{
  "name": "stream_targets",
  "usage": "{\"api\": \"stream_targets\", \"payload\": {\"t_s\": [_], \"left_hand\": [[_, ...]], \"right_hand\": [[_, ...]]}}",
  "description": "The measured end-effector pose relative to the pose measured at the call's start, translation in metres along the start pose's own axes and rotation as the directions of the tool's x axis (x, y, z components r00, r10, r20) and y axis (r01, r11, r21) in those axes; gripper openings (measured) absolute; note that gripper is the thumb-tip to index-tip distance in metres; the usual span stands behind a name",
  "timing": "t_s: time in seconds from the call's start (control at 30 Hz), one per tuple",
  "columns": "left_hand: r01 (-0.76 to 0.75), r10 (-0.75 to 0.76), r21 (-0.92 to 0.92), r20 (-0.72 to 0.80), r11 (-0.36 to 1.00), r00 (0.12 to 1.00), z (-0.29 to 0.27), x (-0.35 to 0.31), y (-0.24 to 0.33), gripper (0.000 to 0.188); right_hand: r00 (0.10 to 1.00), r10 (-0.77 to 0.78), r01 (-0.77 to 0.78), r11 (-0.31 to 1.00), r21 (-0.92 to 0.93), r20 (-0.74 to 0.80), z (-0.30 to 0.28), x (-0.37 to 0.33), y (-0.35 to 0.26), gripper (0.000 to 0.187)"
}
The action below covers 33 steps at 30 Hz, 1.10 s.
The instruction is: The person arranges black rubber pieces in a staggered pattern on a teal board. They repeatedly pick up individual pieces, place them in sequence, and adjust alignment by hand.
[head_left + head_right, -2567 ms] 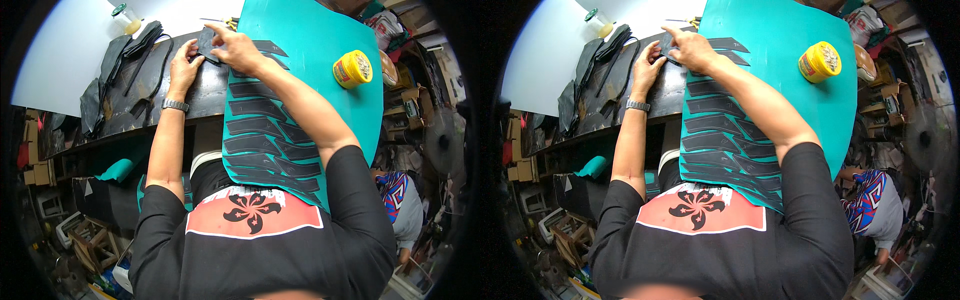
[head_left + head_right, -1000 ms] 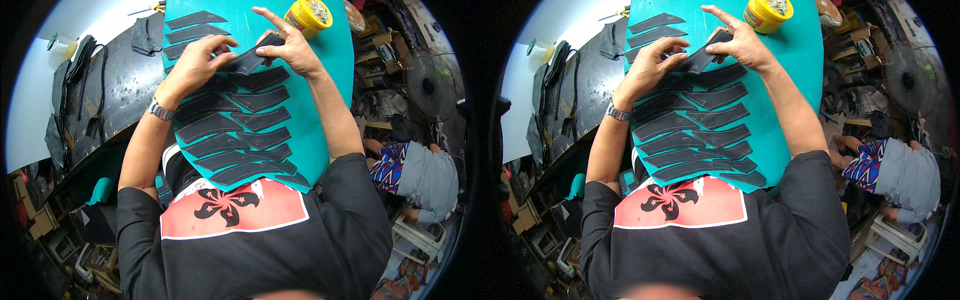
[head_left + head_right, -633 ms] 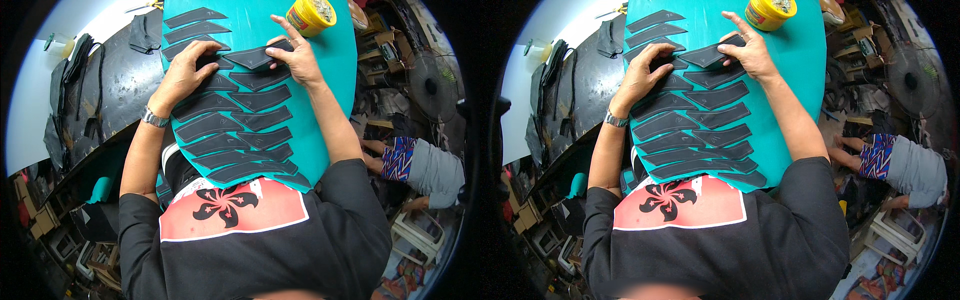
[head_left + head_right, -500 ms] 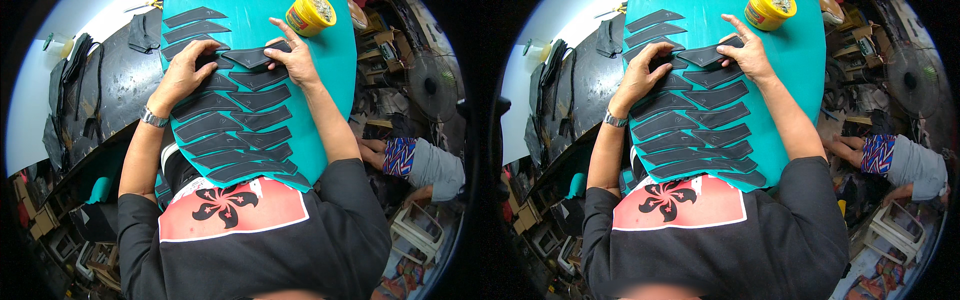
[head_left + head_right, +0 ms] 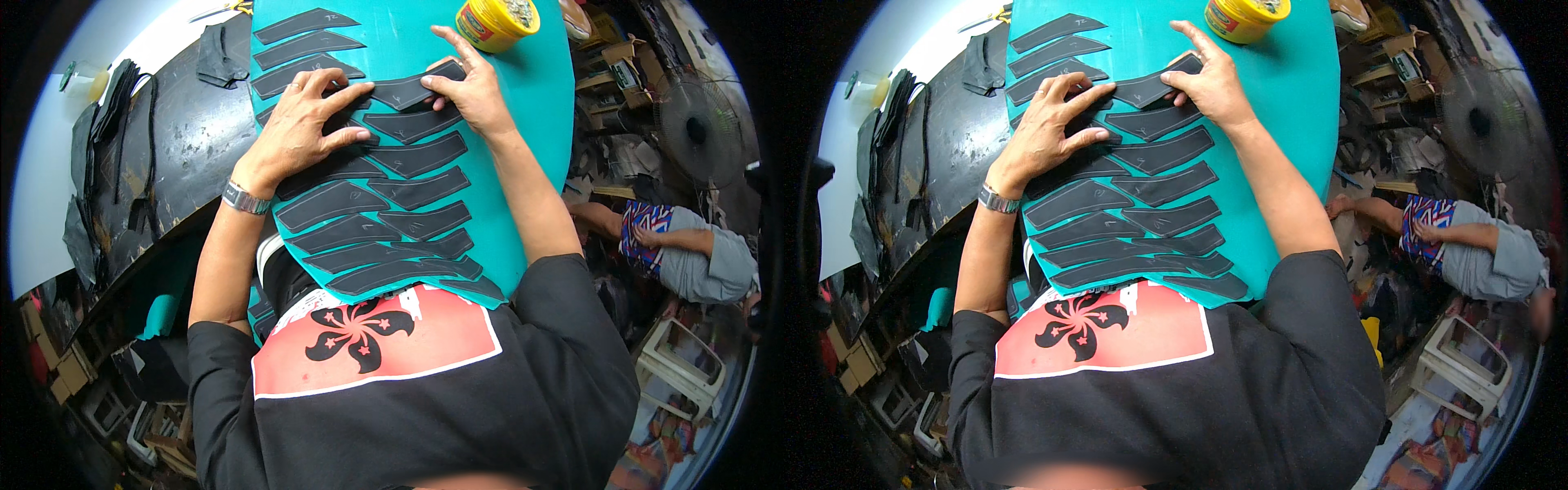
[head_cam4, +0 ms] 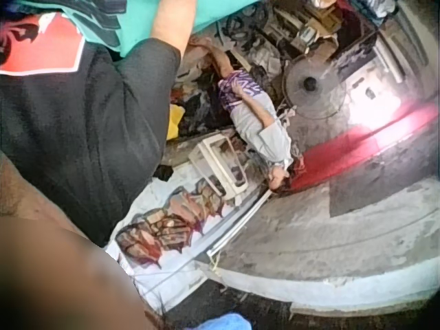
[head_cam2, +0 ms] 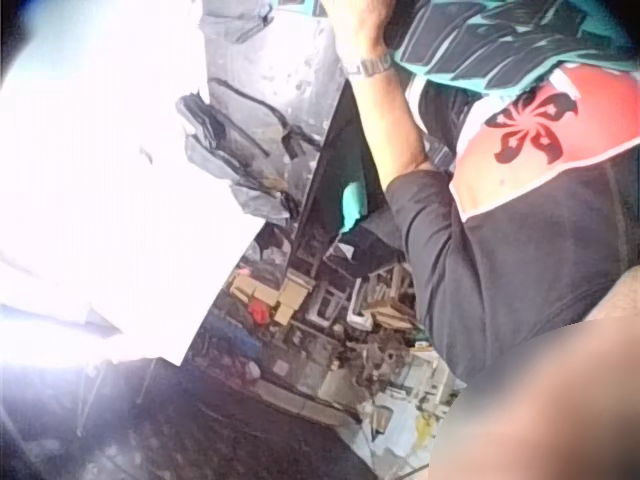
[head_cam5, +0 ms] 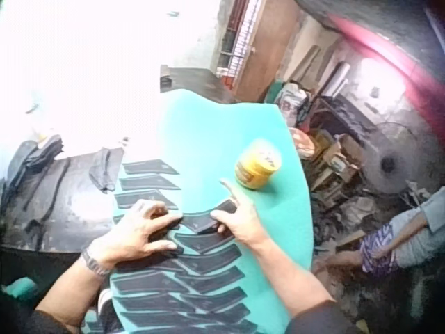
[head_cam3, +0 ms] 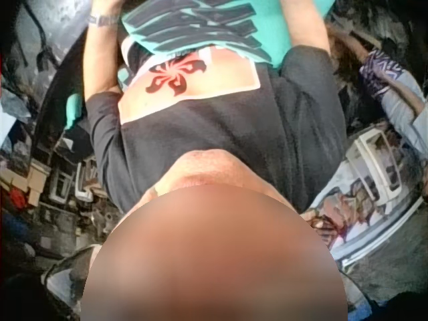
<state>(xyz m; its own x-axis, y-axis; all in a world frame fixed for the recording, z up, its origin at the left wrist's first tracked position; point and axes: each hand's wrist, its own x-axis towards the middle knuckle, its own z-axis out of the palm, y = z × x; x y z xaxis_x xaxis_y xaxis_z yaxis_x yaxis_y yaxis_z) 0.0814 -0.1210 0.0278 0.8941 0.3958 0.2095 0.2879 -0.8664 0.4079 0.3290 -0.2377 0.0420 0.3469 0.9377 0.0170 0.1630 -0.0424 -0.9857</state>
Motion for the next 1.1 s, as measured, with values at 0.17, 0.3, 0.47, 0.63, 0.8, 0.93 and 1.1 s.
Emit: {"api": "stream_targets", "payload": {"t_s": [0.17,0.3,0.47,0.63,0.8,0.93,1.1], "left_hand": [[-0.027,0.026,0.072,0.009,0.997,1.0,0.002,-0.001,0.0,0.067],[-0.064,0.064,0.087,0.009,0.994,0.998,0.001,-0.001,0.001,0.069],[-0.056,0.049,0.159,0.051,0.986,0.998,0.002,-0.002,0.004,0.071],[-0.061,0.051,0.187,0.057,0.98,0.997,0.001,-0.003,0.004,0.072],[-0.083,0.081,0.141,0.021,0.987,0.997,0.0,-0.004,0.005,0.072],[-0.08,0.078,0.136,0.019,0.987,0.997,0.001,-0.004,0.004,0.072],[-0.079,0.078,0.124,0.016,0.989,0.997,0.002,-0.003,0.003,0.071]], "right_hand": [[0.999,-0.003,-0.005,0.976,-0.216,-0.04,-0.016,0.003,-0.004,0.064],[0.997,0.056,-0.066,0.972,-0.227,-0.053,-0.027,0.004,0.0,0.061],[0.994,-0.036,-0.003,0.933,-0.361,-0.1,-0.021,0.004,0.007,0.06],[0.962,-0.244,0.07,0.653,-0.754,-0.122,-0.01,-0.002,0.003,0.061],[0.87,-0.491,0.323,0.492,-0.808,0.048,-0.001,-0.023,-0.001,0.061],[0.891,-0.329,0.436,0.436,-0.787,0.312,0.011,-0.053,0.013,0.059],[0.865,-0.363,0.458,0.291,-0.84,0.346,0.017,-0.063,0.024,0.059]]}}
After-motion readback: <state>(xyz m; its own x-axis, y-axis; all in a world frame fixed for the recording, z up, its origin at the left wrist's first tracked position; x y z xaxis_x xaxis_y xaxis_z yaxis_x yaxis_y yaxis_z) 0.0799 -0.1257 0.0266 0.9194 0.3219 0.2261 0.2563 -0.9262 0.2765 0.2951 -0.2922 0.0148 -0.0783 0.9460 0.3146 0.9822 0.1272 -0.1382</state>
